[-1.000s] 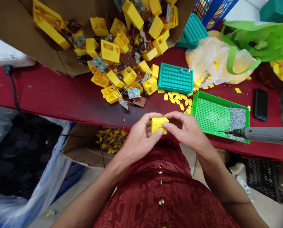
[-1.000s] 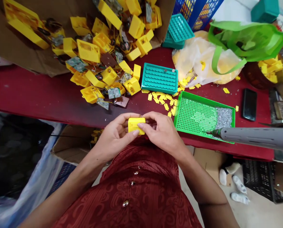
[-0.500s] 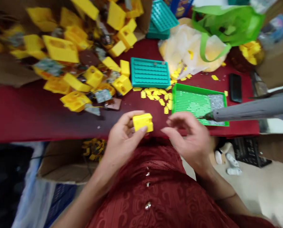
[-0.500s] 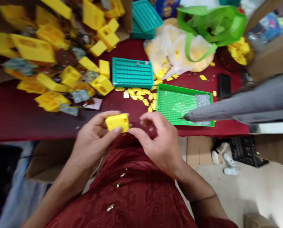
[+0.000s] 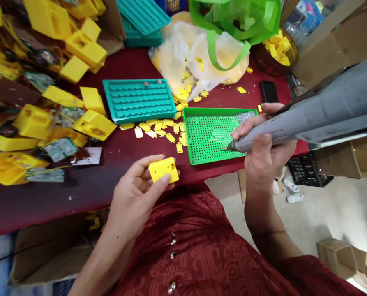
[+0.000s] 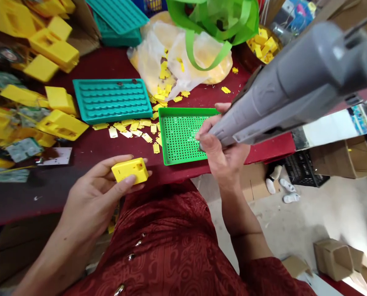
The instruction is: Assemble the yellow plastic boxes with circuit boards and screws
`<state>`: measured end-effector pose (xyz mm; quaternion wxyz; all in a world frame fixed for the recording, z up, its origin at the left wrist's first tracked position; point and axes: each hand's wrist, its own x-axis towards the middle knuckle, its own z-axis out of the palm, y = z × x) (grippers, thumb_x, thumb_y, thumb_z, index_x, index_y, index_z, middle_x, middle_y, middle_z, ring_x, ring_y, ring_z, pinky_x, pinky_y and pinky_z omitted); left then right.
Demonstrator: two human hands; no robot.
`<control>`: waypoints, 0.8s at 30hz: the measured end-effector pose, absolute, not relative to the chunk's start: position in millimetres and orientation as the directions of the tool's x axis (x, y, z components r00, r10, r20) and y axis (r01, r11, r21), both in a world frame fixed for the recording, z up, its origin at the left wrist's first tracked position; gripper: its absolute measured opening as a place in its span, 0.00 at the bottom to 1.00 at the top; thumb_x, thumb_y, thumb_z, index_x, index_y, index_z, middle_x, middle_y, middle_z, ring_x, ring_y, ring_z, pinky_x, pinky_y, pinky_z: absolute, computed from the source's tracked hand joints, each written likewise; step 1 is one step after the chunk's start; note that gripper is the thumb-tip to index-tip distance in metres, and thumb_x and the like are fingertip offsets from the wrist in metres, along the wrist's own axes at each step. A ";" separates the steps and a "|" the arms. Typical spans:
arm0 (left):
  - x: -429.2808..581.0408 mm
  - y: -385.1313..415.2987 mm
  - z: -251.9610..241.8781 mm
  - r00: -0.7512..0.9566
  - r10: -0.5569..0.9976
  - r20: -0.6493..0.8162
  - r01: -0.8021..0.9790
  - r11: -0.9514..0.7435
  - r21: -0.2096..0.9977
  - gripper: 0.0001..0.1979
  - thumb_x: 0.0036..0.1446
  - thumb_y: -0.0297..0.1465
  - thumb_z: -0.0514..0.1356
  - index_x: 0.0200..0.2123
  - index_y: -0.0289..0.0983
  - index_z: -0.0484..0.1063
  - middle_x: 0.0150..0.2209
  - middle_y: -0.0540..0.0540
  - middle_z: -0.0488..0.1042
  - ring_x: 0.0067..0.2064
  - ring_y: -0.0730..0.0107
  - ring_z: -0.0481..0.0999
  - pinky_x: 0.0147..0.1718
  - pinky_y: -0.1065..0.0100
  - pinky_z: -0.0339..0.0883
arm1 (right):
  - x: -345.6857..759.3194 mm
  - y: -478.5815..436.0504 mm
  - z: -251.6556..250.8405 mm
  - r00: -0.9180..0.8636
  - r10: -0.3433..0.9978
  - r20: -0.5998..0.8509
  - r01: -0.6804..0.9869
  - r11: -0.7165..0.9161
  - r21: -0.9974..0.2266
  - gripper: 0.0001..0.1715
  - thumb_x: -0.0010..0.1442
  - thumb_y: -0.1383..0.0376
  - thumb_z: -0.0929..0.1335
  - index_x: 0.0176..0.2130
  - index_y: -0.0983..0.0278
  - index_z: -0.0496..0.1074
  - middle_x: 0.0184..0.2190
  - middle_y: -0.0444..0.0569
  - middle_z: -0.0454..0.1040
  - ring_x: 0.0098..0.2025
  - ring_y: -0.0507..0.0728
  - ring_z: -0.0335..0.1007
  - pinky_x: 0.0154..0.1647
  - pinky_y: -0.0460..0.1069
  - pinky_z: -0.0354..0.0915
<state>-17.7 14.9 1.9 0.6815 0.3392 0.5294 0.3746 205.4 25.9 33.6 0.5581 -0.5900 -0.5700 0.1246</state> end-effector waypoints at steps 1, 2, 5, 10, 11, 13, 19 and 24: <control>-15.4 14.5 1.9 0.162 0.866 -0.473 -0.154 0.495 0.855 0.24 0.49 0.34 0.73 0.49 0.40 0.73 0.44 0.45 0.81 0.41 0.65 0.81 0.37 0.69 0.79 | 205.5 28.5 31.5 0.346 0.801 0.489 0.505 0.280 -0.816 0.27 0.64 0.39 0.62 0.52 0.52 0.60 0.30 0.43 0.68 0.28 0.55 0.69 0.34 0.52 0.71; -13.2 14.2 2.0 0.165 0.863 -0.478 -0.154 0.501 0.851 0.24 0.50 0.34 0.73 0.49 0.40 0.73 0.43 0.46 0.81 0.40 0.65 0.81 0.36 0.69 0.79 | 206.7 29.9 29.3 0.373 0.795 0.479 0.495 0.266 -0.827 0.28 0.63 0.38 0.63 0.51 0.53 0.60 0.30 0.43 0.67 0.27 0.55 0.68 0.32 0.51 0.70; -7.2 13.6 3.1 0.173 0.849 -0.499 -0.150 0.523 0.839 0.22 0.51 0.33 0.72 0.50 0.40 0.74 0.42 0.47 0.81 0.39 0.66 0.81 0.36 0.70 0.79 | 214.7 28.4 22.3 0.454 0.770 0.449 0.556 0.149 -0.818 0.32 0.61 0.35 0.60 0.51 0.54 0.58 0.28 0.44 0.66 0.26 0.56 0.67 0.29 0.52 0.68; 0.0 14.4 5.8 0.167 0.829 -0.534 -0.113 0.554 0.825 0.21 0.52 0.31 0.72 0.49 0.40 0.75 0.43 0.47 0.82 0.39 0.68 0.82 0.37 0.72 0.80 | 223.7 25.9 8.9 0.531 0.711 0.460 0.587 0.082 -0.805 0.32 0.62 0.34 0.57 0.50 0.54 0.57 0.28 0.45 0.67 0.23 0.56 0.66 0.26 0.52 0.67; 0.8 14.7 5.4 0.168 0.834 -0.526 -0.115 0.546 0.830 0.21 0.51 0.31 0.72 0.49 0.40 0.75 0.42 0.47 0.82 0.38 0.69 0.82 0.36 0.73 0.79 | 224.0 27.7 5.9 0.532 0.690 0.491 0.554 0.155 -0.818 0.30 0.62 0.35 0.59 0.49 0.53 0.58 0.26 0.43 0.66 0.22 0.55 0.64 0.23 0.52 0.65; 1.4 15.2 3.8 0.174 0.842 -0.511 -0.124 0.534 0.837 0.22 0.50 0.31 0.73 0.49 0.40 0.75 0.41 0.48 0.83 0.37 0.71 0.82 0.35 0.76 0.79 | 223.6 32.6 0.7 0.541 0.640 0.545 0.445 0.332 -0.832 0.25 0.61 0.39 0.66 0.46 0.52 0.61 0.24 0.39 0.64 0.19 0.54 0.61 0.19 0.50 0.61; -0.4 15.4 0.1 0.181 0.848 -0.498 -0.128 0.522 0.843 0.22 0.50 0.32 0.73 0.48 0.41 0.76 0.41 0.49 0.83 0.36 0.72 0.83 0.35 0.77 0.79 | 221.5 39.9 -1.9 0.570 0.616 0.544 0.302 0.458 -0.836 0.18 0.60 0.47 0.71 0.44 0.52 0.67 0.22 0.36 0.63 0.18 0.52 0.62 0.17 0.48 0.60; -1.0 14.9 1.3 0.183 0.843 -0.506 -0.123 0.530 0.839 0.21 0.51 0.31 0.73 0.49 0.42 0.75 0.41 0.50 0.83 0.37 0.73 0.83 0.36 0.78 0.79 | 222.9 38.5 -1.3 0.575 0.622 0.532 0.363 0.389 -0.846 0.21 0.59 0.43 0.70 0.43 0.52 0.66 0.22 0.37 0.62 0.17 0.52 0.61 0.15 0.49 0.60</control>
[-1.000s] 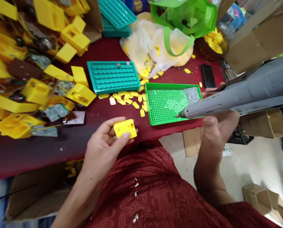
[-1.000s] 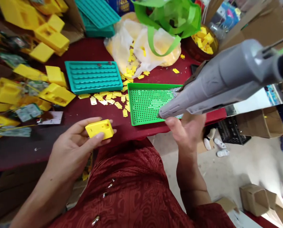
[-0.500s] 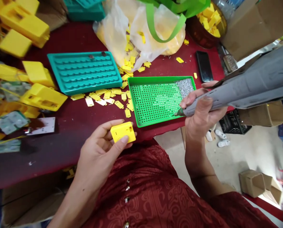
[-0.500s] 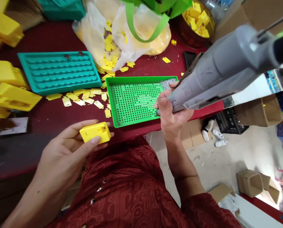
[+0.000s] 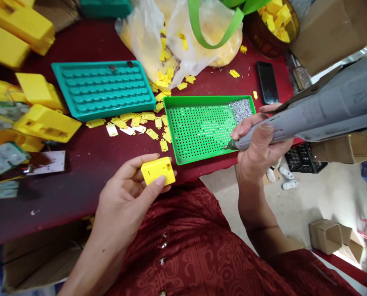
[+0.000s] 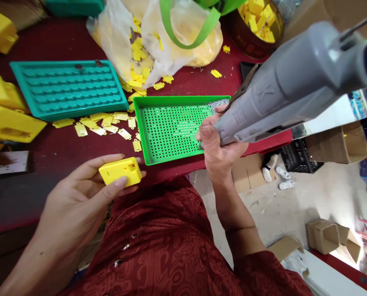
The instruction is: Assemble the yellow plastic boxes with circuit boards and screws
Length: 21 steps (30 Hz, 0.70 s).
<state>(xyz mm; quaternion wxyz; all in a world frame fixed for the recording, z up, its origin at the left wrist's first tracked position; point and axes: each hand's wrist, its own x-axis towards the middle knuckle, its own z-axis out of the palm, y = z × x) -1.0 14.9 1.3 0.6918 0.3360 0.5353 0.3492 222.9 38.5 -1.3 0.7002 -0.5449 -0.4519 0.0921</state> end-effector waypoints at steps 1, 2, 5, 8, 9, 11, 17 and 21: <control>-0.7 15.0 2.1 0.182 0.844 -0.505 -0.123 0.529 0.839 0.21 0.51 0.31 0.72 0.49 0.42 0.75 0.41 0.50 0.83 0.37 0.74 0.83 0.36 0.79 0.78 | 222.9 38.2 -1.6 0.568 0.622 0.538 0.372 0.389 -0.843 0.21 0.59 0.43 0.70 0.43 0.52 0.65 0.22 0.37 0.62 0.17 0.52 0.61 0.15 0.49 0.60; -0.4 15.3 3.0 0.182 0.844 -0.505 -0.123 0.529 0.840 0.21 0.51 0.31 0.72 0.49 0.41 0.75 0.40 0.50 0.83 0.37 0.74 0.83 0.35 0.79 0.78 | 222.8 37.8 -2.0 0.560 0.625 0.544 0.377 0.392 -0.839 0.21 0.59 0.43 0.69 0.44 0.52 0.65 0.22 0.37 0.62 0.17 0.52 0.60 0.16 0.49 0.60; 0.8 16.4 5.4 0.188 0.836 -0.515 -0.125 0.541 0.832 0.21 0.51 0.30 0.72 0.49 0.41 0.74 0.38 0.50 0.83 0.35 0.75 0.82 0.33 0.81 0.77 | 221.3 34.8 -2.8 0.534 0.634 0.559 0.371 0.419 -0.829 0.19 0.61 0.46 0.69 0.44 0.52 0.65 0.23 0.37 0.62 0.18 0.52 0.61 0.18 0.49 0.62; 1.8 17.1 7.1 0.194 0.828 -0.527 -0.122 0.553 0.824 0.21 0.52 0.30 0.72 0.49 0.40 0.74 0.37 0.50 0.83 0.34 0.76 0.82 0.32 0.81 0.76 | 220.3 30.1 -3.4 0.528 0.652 0.545 0.370 0.401 -0.838 0.18 0.61 0.46 0.70 0.44 0.51 0.66 0.24 0.38 0.62 0.22 0.53 0.64 0.23 0.51 0.67; 2.0 17.1 7.5 0.196 0.825 -0.529 -0.120 0.556 0.823 0.21 0.52 0.30 0.72 0.49 0.41 0.74 0.37 0.50 0.83 0.34 0.76 0.82 0.32 0.81 0.76 | 220.3 28.8 -3.7 0.529 0.651 0.544 0.374 0.396 -0.838 0.19 0.61 0.45 0.70 0.44 0.51 0.66 0.24 0.38 0.62 0.23 0.53 0.65 0.25 0.51 0.68; 2.0 16.8 8.3 0.207 0.821 -0.532 -0.122 0.561 0.819 0.21 0.52 0.30 0.72 0.49 0.41 0.74 0.37 0.51 0.83 0.34 0.76 0.82 0.32 0.81 0.76 | 220.8 27.4 -4.5 0.528 0.644 0.553 0.386 0.399 -0.832 0.18 0.61 0.45 0.69 0.43 0.50 0.66 0.24 0.38 0.61 0.24 0.54 0.65 0.27 0.52 0.69; 1.4 15.5 8.6 0.228 0.816 -0.531 -0.147 0.568 0.810 0.19 0.53 0.30 0.71 0.48 0.43 0.76 0.38 0.52 0.83 0.36 0.76 0.82 0.34 0.82 0.76 | 221.4 30.3 -4.0 0.512 0.625 0.589 0.474 0.366 -0.801 0.19 0.63 0.41 0.64 0.45 0.49 0.64 0.24 0.39 0.60 0.19 0.54 0.61 0.20 0.51 0.64; -0.8 14.9 6.4 0.226 0.822 -0.522 -0.173 0.562 0.809 0.19 0.52 0.31 0.72 0.47 0.44 0.77 0.38 0.53 0.83 0.36 0.76 0.83 0.35 0.81 0.76 | 221.0 32.7 -1.4 0.519 0.618 0.590 0.390 0.444 -0.807 0.18 0.63 0.44 0.67 0.45 0.51 0.66 0.23 0.38 0.60 0.19 0.54 0.60 0.20 0.51 0.61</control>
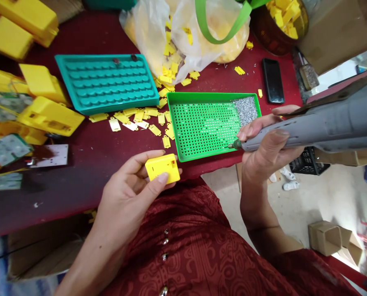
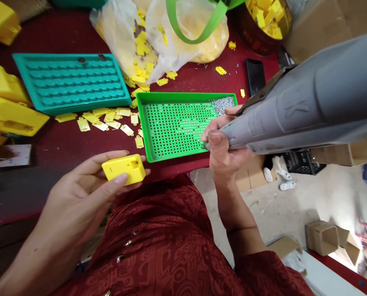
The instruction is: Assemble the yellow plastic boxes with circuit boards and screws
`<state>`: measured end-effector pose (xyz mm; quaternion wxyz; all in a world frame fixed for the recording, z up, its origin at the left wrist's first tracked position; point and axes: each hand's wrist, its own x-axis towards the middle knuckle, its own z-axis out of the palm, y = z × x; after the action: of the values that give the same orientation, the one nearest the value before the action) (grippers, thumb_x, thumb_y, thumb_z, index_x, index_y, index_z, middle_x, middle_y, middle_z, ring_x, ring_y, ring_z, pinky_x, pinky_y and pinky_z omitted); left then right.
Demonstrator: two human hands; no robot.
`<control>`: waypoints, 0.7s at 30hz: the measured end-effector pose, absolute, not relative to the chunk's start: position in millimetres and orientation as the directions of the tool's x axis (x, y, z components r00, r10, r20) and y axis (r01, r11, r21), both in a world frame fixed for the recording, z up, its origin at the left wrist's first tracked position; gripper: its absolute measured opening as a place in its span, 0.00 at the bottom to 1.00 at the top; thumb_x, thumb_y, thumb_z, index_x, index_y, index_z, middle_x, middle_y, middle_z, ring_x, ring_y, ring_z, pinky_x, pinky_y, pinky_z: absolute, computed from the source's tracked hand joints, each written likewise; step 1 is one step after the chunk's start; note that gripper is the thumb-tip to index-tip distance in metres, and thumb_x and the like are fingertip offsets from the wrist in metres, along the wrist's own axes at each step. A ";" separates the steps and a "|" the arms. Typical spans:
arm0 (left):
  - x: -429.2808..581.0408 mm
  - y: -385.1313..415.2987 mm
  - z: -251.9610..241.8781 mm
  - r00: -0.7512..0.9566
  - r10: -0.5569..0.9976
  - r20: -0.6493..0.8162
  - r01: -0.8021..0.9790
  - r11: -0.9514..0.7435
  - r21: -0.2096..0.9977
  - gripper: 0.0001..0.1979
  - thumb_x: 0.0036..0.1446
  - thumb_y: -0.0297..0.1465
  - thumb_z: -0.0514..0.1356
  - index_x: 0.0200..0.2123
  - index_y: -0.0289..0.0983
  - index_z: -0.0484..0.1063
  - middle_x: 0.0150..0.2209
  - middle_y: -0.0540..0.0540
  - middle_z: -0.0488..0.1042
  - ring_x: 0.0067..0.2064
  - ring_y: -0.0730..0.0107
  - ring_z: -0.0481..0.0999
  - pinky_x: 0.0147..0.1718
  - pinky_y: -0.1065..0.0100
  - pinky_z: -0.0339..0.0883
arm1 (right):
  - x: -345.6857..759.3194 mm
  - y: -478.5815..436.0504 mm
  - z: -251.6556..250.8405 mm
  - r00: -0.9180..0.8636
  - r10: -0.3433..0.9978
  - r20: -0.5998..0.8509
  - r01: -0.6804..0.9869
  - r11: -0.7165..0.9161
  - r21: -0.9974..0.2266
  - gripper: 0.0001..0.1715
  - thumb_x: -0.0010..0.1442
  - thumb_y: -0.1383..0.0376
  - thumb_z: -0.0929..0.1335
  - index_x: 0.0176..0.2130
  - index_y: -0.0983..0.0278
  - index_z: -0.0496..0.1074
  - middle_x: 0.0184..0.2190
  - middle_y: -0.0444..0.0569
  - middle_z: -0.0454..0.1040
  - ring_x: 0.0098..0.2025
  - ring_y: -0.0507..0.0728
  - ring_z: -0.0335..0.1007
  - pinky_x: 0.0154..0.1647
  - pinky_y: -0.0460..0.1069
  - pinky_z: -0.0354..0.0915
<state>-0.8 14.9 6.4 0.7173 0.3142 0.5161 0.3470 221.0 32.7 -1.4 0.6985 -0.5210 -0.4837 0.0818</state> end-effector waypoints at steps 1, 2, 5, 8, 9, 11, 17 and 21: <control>-1.5 14.9 5.9 0.226 0.821 -0.524 -0.180 0.564 0.806 0.19 0.52 0.32 0.72 0.48 0.44 0.77 0.39 0.53 0.83 0.36 0.75 0.83 0.36 0.81 0.77 | 220.9 33.4 -1.0 0.527 0.605 0.597 0.377 0.463 -0.802 0.18 0.63 0.45 0.67 0.45 0.52 0.66 0.23 0.38 0.60 0.19 0.54 0.60 0.19 0.50 0.61; -2.0 14.9 5.5 0.228 0.818 -0.528 -0.183 0.569 0.802 0.19 0.52 0.33 0.72 0.48 0.44 0.77 0.39 0.52 0.83 0.36 0.74 0.83 0.36 0.80 0.77 | 220.8 34.1 -0.7 0.536 0.593 0.601 0.375 0.471 -0.798 0.19 0.63 0.45 0.67 0.45 0.52 0.66 0.22 0.37 0.60 0.19 0.53 0.59 0.19 0.50 0.60; -1.7 14.9 5.8 0.234 0.811 -0.536 -0.189 0.579 0.793 0.18 0.53 0.35 0.71 0.48 0.43 0.77 0.39 0.50 0.83 0.35 0.72 0.83 0.35 0.78 0.78 | 220.4 35.0 -0.2 0.546 0.592 0.593 0.384 0.453 -0.805 0.20 0.62 0.44 0.68 0.45 0.53 0.65 0.22 0.37 0.60 0.18 0.53 0.59 0.19 0.50 0.59; -0.3 14.5 7.2 0.226 0.811 -0.540 -0.192 0.580 0.791 0.18 0.52 0.35 0.72 0.47 0.43 0.77 0.39 0.50 0.83 0.35 0.73 0.83 0.35 0.78 0.77 | 220.2 33.6 0.0 0.537 0.622 0.570 0.391 0.416 -0.821 0.20 0.61 0.42 0.67 0.44 0.51 0.64 0.23 0.37 0.60 0.19 0.53 0.59 0.20 0.51 0.59; -0.1 14.2 7.7 0.223 0.809 -0.544 -0.190 0.583 0.790 0.18 0.52 0.34 0.72 0.47 0.43 0.77 0.39 0.50 0.83 0.35 0.73 0.83 0.34 0.78 0.77 | 220.2 32.7 0.0 0.538 0.635 0.555 0.399 0.388 -0.831 0.21 0.61 0.42 0.67 0.45 0.50 0.63 0.23 0.38 0.60 0.19 0.54 0.59 0.21 0.51 0.60; -0.1 13.6 8.6 0.215 0.807 -0.550 -0.186 0.587 0.788 0.19 0.52 0.34 0.71 0.48 0.43 0.77 0.39 0.50 0.83 0.34 0.73 0.83 0.34 0.78 0.77 | 220.5 31.1 -0.2 0.546 0.653 0.525 0.422 0.327 -0.846 0.21 0.61 0.41 0.66 0.45 0.49 0.63 0.23 0.38 0.60 0.20 0.55 0.60 0.22 0.52 0.61; 0.8 13.5 15.2 0.181 0.785 -0.593 -0.167 0.619 0.768 0.16 0.55 0.31 0.69 0.48 0.41 0.76 0.38 0.50 0.83 0.35 0.73 0.82 0.35 0.78 0.76 | 220.3 32.3 -1.6 0.540 0.654 0.530 0.412 0.344 -0.844 0.21 0.61 0.41 0.67 0.46 0.48 0.63 0.24 0.38 0.61 0.20 0.54 0.60 0.23 0.52 0.61; 4.4 14.6 18.7 0.170 0.790 -0.589 -0.166 0.612 0.773 0.16 0.54 0.31 0.69 0.47 0.40 0.76 0.37 0.50 0.82 0.35 0.73 0.82 0.35 0.78 0.76 | 218.8 33.5 -3.0 0.548 0.639 0.540 0.431 0.337 -0.837 0.20 0.61 0.42 0.66 0.44 0.50 0.62 0.23 0.38 0.60 0.19 0.55 0.61 0.21 0.52 0.60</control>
<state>4.4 14.6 18.7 0.7101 0.2842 0.5492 0.3367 218.8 33.5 -3.0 0.6698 -0.5704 -0.4690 0.0775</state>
